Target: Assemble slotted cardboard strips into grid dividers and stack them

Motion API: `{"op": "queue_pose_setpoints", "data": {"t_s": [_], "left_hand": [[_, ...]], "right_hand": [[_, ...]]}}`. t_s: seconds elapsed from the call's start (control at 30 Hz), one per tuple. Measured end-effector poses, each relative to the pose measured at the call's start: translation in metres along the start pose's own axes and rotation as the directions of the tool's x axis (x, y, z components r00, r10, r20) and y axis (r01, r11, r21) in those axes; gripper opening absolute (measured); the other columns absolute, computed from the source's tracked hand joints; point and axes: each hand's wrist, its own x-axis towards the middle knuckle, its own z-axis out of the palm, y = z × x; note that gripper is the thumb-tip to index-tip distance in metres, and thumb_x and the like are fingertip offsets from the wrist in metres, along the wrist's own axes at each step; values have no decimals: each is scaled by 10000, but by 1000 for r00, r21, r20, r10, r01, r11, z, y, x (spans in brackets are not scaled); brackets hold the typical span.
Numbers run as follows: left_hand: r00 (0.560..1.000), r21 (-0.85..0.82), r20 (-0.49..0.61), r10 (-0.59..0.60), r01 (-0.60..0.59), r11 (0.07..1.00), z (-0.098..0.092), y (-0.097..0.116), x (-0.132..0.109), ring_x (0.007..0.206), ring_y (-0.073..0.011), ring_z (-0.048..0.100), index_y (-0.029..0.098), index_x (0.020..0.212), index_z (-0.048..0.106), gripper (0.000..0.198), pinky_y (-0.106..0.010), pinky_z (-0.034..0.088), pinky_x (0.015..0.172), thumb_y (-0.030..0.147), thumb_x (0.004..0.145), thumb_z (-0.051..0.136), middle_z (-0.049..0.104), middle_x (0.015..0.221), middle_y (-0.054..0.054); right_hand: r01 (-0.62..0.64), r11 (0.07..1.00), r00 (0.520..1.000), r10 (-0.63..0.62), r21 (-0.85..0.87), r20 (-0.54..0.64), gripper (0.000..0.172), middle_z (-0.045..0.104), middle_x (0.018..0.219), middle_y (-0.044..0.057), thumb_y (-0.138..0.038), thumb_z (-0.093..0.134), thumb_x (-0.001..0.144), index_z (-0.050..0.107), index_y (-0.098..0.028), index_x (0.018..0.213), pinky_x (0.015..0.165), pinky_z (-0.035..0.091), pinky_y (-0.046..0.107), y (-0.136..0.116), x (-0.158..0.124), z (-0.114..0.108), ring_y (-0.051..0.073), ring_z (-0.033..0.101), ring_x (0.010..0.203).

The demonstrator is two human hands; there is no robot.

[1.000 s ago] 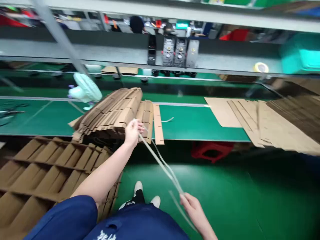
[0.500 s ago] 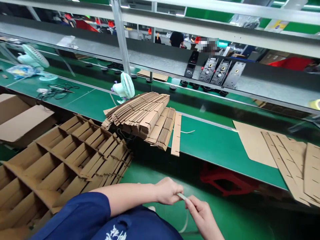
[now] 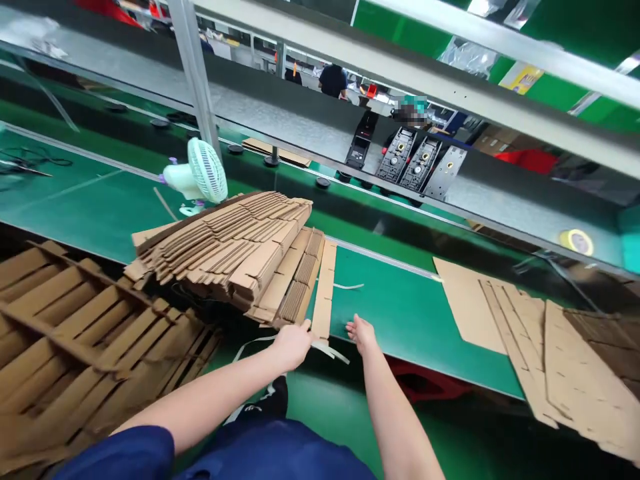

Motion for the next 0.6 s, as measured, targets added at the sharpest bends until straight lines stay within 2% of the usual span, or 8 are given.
{"op": "queue_pose_setpoints", "data": {"t_s": [0.07,0.13,0.23,0.33,0.43,0.53,0.6], "left_hand": [[995,-10,8,104,-104,995,7,9,55,1053,-288,594,149,984,663,235,-387,465,782,170,836,481,538,1304,-163],[982,-36,1,190,-189,981,16,11,103,1255,-320,454,179,1034,667,248,-457,406,935,210,815,555,470,1406,-138],[974,-59,14,226,-225,973,34,-5,150,1361,-305,326,254,1098,657,291,-544,275,1047,258,813,599,484,1411,-93],[984,-53,19,177,-176,983,49,-35,162,1351,-304,344,272,1174,625,336,-574,236,1056,255,843,568,521,1378,-92],[989,-56,-27,146,-147,988,52,-60,155,1348,-299,346,273,1242,582,360,-578,198,1074,251,896,485,524,1375,-87],[987,-52,-39,157,-159,986,49,-72,149,1356,-284,333,284,1271,555,377,-570,172,1092,236,913,446,517,1383,-73],[985,-49,-39,168,-170,984,49,-76,148,1369,-278,313,290,1282,541,390,-565,166,1097,221,912,440,509,1393,-62]], "right_hand": [[-20,1000,999,20,-19,-30,322,650,655,24,-358,625,856,540,-141,1079,500,465,207,-15,25,9,146,647,589],[-38,999,999,37,-28,-39,400,665,686,29,-375,601,874,480,-163,1190,535,489,226,-29,47,18,163,673,636],[-49,999,999,49,-7,-12,410,680,714,23,-397,551,902,428,-215,1248,574,510,245,-45,75,38,168,691,685],[-34,998,999,33,51,12,289,667,665,8,-423,543,900,520,-209,1093,547,499,231,-55,97,65,159,679,641],[16,994,998,-10,106,-56,228,623,590,-7,-402,566,887,550,-177,853,489,463,204,-62,110,84,132,625,543],[85,990,976,-61,109,-209,239,596,598,-8,-371,521,918,538,-164,799,467,451,211,-73,118,77,112,565,495],[129,989,945,-102,68,-310,252,607,692,2,-369,481,947,560,-139,882,502,473,224,-89,119,53,102,559,531]]}}
